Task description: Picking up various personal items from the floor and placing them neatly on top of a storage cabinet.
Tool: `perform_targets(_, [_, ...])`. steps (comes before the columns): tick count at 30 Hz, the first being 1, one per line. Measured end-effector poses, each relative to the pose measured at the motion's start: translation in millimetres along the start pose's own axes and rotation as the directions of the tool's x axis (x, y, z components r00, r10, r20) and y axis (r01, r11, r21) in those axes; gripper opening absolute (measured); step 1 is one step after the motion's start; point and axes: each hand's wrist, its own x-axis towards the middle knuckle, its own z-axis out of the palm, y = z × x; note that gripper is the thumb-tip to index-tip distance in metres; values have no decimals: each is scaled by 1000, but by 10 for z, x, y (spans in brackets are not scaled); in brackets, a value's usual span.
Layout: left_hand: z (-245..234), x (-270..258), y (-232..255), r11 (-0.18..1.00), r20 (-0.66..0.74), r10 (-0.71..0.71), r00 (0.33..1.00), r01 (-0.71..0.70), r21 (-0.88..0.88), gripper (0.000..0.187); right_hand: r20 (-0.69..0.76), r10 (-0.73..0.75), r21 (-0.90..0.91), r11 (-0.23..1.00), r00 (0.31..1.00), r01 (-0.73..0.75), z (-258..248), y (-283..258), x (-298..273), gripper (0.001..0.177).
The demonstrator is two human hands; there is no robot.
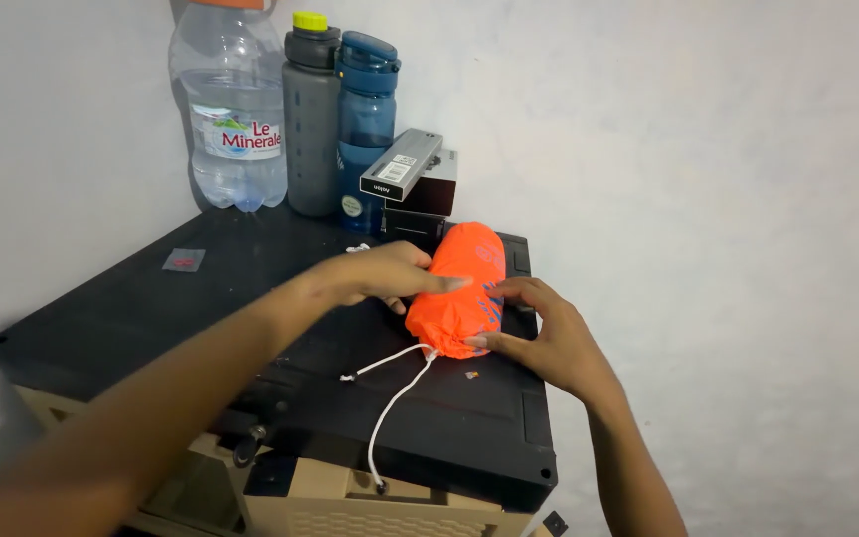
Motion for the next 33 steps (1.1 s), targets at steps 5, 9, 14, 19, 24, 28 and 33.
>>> perform_targets(5, [80, 171, -148, 970, 22, 89, 996, -81, -229, 53, -11, 36, 56, 998, 999, -36, 39, 112, 47, 58])
perform_targets(9, [246, 373, -188, 911, -243, 297, 924, -350, -219, 45, -6, 102, 77, 992, 995, -101, 58, 231, 201, 62])
perform_targets(14, [352, 472, 20, 880, -529, 429, 733, -471, 62, 52, 140, 72, 194, 976, 988, -98, 102, 499, 525, 65])
perform_targets(19, [338, 669, 45, 843, -573, 515, 637, -498, 204, 56, 260, -114, 458, 889, 959, -19, 130, 683, 794, 64])
perform_targets(24, [286, 714, -29, 847, -478, 516, 711, -508, 159, 63, 388, -70, 492, 859, 919, -142, 93, 639, 947, 82])
perform_targets(28, [254, 649, -37, 855, -466, 503, 728, -497, 148, 65, 417, -83, 525, 835, 905, -165, 86, 647, 946, 82])
perform_targets(33, [218, 551, -45, 869, -418, 491, 764, -467, 166, 70, 437, -99, 538, 825, 894, -172, 74, 686, 986, 88])
